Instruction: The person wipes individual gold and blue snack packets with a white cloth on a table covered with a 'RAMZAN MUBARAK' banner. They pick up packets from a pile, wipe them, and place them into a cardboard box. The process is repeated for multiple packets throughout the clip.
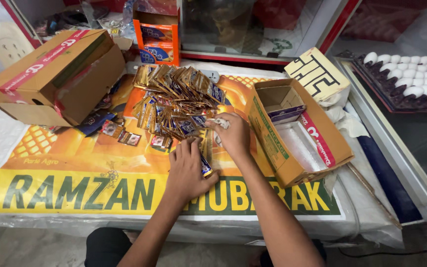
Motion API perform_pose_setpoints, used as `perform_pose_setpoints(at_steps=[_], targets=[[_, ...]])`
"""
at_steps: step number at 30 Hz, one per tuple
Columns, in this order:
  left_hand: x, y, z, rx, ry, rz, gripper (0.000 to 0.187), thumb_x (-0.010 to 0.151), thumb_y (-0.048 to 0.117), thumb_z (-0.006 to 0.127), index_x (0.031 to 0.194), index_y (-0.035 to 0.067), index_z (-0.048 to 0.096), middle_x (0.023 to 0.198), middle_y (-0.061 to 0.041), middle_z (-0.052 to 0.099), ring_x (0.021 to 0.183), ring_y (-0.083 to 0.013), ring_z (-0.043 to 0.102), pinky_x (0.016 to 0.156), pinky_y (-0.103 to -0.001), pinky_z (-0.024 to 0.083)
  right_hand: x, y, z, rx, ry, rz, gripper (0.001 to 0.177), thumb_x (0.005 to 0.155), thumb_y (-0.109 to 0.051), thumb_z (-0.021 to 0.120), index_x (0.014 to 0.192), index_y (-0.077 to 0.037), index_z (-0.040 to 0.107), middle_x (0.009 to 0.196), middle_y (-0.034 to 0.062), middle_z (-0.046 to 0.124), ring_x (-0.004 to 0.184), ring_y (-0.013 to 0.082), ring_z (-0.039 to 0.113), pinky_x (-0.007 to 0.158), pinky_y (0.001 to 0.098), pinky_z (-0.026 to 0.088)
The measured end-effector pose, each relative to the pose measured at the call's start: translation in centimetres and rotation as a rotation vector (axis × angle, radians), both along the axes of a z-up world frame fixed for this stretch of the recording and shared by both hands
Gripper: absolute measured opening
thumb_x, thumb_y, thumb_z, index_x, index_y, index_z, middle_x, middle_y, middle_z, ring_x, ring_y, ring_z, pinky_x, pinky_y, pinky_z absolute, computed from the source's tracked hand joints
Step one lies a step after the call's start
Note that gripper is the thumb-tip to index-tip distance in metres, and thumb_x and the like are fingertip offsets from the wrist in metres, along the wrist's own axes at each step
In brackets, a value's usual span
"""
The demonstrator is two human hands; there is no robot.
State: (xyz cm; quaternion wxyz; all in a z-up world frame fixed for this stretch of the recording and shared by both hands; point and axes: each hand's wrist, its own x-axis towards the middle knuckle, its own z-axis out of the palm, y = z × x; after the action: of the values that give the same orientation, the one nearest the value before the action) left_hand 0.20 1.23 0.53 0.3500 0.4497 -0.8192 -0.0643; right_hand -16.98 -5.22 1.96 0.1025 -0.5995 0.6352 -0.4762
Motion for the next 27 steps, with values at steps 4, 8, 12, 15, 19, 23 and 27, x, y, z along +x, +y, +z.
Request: perform_pose_setpoints(at_steps=[4, 8, 12, 15, 19, 23, 27], targets=[[-0.3, 0.0, 0.2, -0.004, 0.002, 0.003, 0.098, 0.07, 0.056, 0.077, 0.138, -0.005, 0.043, 0.128, -0.021, 0.049, 0.123, -0.038, 0.046, 0.102, -0.051, 0.034, -1.5, -0.2, -0.9, 0.037, -0.144, -0.018, 0.034, 0.081, -0.035, 0.086, 0.09, -0.003, 0.079, 0.075, 0.009, 0.073, 0.064, 0.0195, 0.068, 0.061, 0.0355, 0.052], [-0.1, 0.0, 0.5, -0.092, 0.08, -0.034, 0.099, 0.068, 0.053, 0.076, 0.141, -0.005, 0.042, 0.138, -0.021, 0.048, 0.128, -0.0387, 0.046, 0.101, -0.05, 0.034, -3.6, 0.7, -1.2, 0.275, -0.18, -0.08, 0.028, 0.084, -0.037, 0.077, 0.094, -0.01, 0.079, 0.074, 0.0055, 0.077, 0.061, 0.0183, 0.072, 0.059, 0.0348, 0.057], [-0.1, 0.3, 0.6, -0.05, 0.023, -0.055, 0.086, 0.073, 0.053, 0.075, 0.14, 0.005, 0.048, 0.137, -0.017, 0.051, 0.125, -0.0365, 0.046, 0.098, -0.051, 0.034, -6.0, 3.6, 0.2, 0.468, 0.095, -0.013, 0.031, 0.079, -0.036, 0.083, 0.091, -0.008, 0.08, 0.077, 0.0123, 0.077, 0.069, 0.0239, 0.076, 0.069, 0.0368, 0.059], [-0.2, 0.1, 0.6, -0.014, -0.109, -0.071, 0.067, 0.077, 0.05, 0.073, 0.132, 0.014, 0.058, 0.128, -0.009, 0.058, 0.123, -0.0319, 0.048, 0.1, -0.052, 0.033, -5.4, 5.3, 2.0, 0.643, 0.265, 0.006, 0.033, 0.078, -0.038, 0.082, 0.089, -0.006, 0.08, 0.083, 0.0147, 0.077, 0.078, 0.0288, 0.076, 0.077, 0.0412, 0.057], [-0.1, 0.0, 0.4, -0.028, -0.087, -0.095, 0.055, 0.078, 0.049, 0.072, 0.123, 0.018, 0.069, 0.12, -0.005, 0.063, 0.121, -0.0296, 0.05, 0.1, -0.053, 0.033, -4.1, 6.5, 2.5, 0.43, 0.265, -0.058, 0.058, 0.072, -0.038, 0.085, 0.113, -0.001, 0.067, 0.107, 0.0193, 0.071, 0.101, 0.0355, 0.069, 0.087, 0.0445, 0.052], [-0.2, -0.1, 0.4, -0.022, -0.111, -0.069, 0.054, 0.075, 0.051, 0.074, 0.118, 0.017, 0.071, 0.119, -0.006, 0.062, 0.12, -0.031, 0.051, 0.1, -0.053, 0.034, -2.7, 7.1, 0.0, 0.127, 0.202, 0.168, 0.054, 0.09, -0.027, 0.076, 0.127, 0.005, 0.051, 0.125, 0.0232, 0.055, 0.12, 0.0386, 0.056, 0.101, 0.046, 0.046], [-0.4, -0.2, 0.4, -0.034, -0.133, -0.047, 0.057, 0.074, 0.053, 0.075, 0.116, 0.014, 0.07, 0.116, -0.009, 0.063, 0.118, -0.032, 0.051, 0.095, -0.052, 0.036, -1.8, 9.8, -0.2, 0.108, 0.419, 0.323, 0.04, 0.086, -0.011, 0.072, 0.123, 0.002, 0.061, 0.123, 0.0191, 0.057, 0.116, 0.0402, 0.054, 0.098, 0.0472, 0.045]])
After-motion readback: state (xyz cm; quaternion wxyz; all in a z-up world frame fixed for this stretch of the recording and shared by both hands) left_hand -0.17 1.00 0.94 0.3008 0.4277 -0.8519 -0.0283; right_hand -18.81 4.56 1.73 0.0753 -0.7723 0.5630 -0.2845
